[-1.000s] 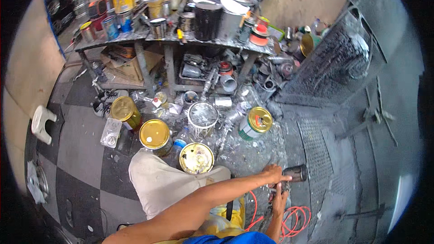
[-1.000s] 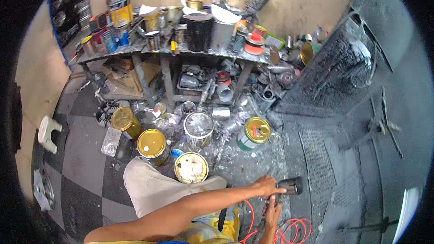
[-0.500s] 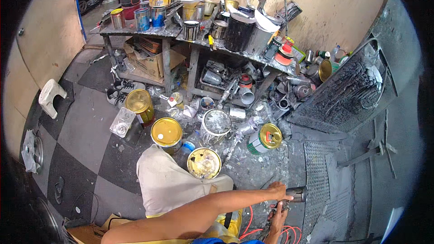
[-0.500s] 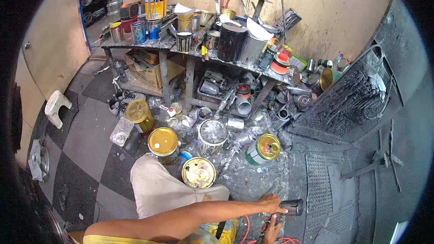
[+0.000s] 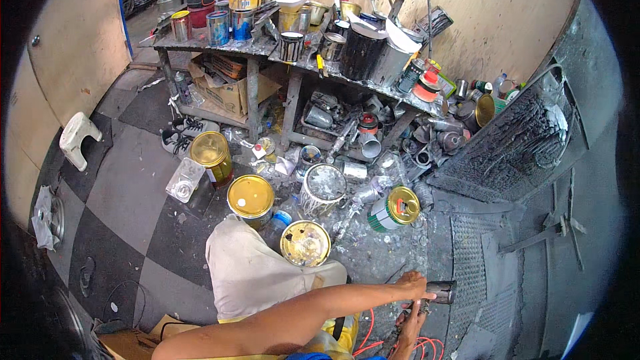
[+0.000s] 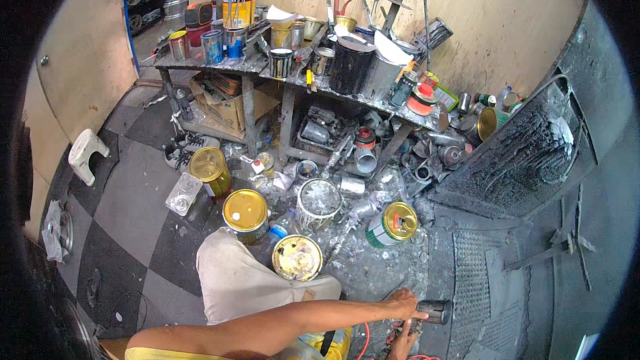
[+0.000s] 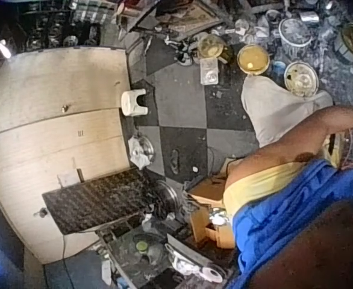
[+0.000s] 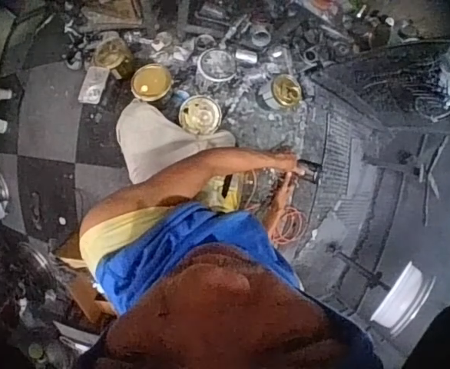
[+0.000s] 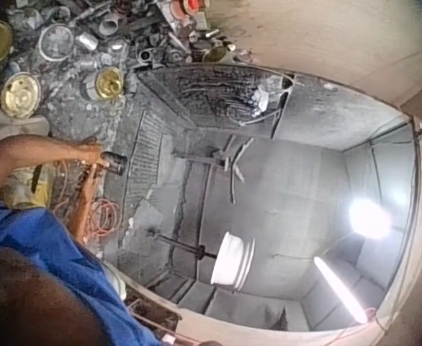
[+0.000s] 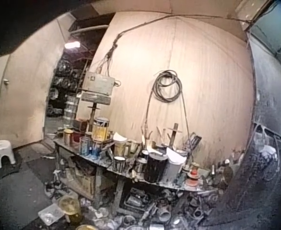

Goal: Mix automotive paint and prepare a spray gun for use.

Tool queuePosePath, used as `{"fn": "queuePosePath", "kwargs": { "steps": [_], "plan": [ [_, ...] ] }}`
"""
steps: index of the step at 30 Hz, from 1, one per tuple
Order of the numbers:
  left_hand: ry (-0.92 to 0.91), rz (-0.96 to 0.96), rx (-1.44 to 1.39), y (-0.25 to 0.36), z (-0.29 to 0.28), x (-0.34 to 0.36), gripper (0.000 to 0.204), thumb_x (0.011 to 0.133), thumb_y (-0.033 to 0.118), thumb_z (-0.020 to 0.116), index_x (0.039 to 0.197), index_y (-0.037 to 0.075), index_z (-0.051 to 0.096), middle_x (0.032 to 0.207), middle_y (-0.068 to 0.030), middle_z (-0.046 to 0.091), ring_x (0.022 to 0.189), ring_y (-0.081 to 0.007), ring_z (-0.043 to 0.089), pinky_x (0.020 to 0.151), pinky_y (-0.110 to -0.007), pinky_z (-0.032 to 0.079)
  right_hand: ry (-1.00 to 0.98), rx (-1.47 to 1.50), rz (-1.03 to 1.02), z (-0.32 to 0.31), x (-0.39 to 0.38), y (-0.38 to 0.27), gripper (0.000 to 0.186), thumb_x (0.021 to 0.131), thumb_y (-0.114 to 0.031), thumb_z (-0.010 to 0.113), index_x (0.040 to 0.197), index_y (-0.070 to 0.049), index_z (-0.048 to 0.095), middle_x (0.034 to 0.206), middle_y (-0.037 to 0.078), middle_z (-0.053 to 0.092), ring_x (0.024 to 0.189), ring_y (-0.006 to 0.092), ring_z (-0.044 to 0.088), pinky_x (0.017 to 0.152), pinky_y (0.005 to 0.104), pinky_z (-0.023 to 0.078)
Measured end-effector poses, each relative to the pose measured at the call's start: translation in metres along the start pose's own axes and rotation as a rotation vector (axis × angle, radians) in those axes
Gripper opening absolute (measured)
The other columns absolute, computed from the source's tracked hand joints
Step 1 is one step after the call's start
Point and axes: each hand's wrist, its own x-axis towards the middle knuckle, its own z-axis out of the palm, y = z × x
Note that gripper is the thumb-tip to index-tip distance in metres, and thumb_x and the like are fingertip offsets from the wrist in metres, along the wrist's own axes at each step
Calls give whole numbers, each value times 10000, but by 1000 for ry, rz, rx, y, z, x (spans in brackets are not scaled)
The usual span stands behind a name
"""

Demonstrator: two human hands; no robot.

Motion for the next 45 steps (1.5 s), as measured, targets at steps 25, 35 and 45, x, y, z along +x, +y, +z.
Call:
{"fn": "queuePosePath", "kwargs": {
  "steps": [25,35,45],
  "plan": [
    [-9,91,-2,-14,-1,3,879,841,789,601,973,-63,772,1126,-367,677,1153,-501,633,997,-556,504,76,-134,17,3,20,28,585,1031,-594,542,803,-55,542,499,4,436,388,121,416,374,276,313],
    [117,52,-92,-16,9,8,1005,830,750,657,1429,-43,509,1501,-399,383,1351,-532,463,1133,-538,408,160,-236,-138,13,18,17,483,1083,-456,528,935,-9,635,636,-6,519,498,87,404,462,300,316],
    [-120,309,-650,1,-9,-16,848,872,575,780,1436,14,486,1282,-195,645,1168,-313,666,948,-415,547,636,-122,-716,48,28,-51,307,1055,-246,610,1195,25,573,975,129,661,885,218,637,727,414,495]
  ]
}}
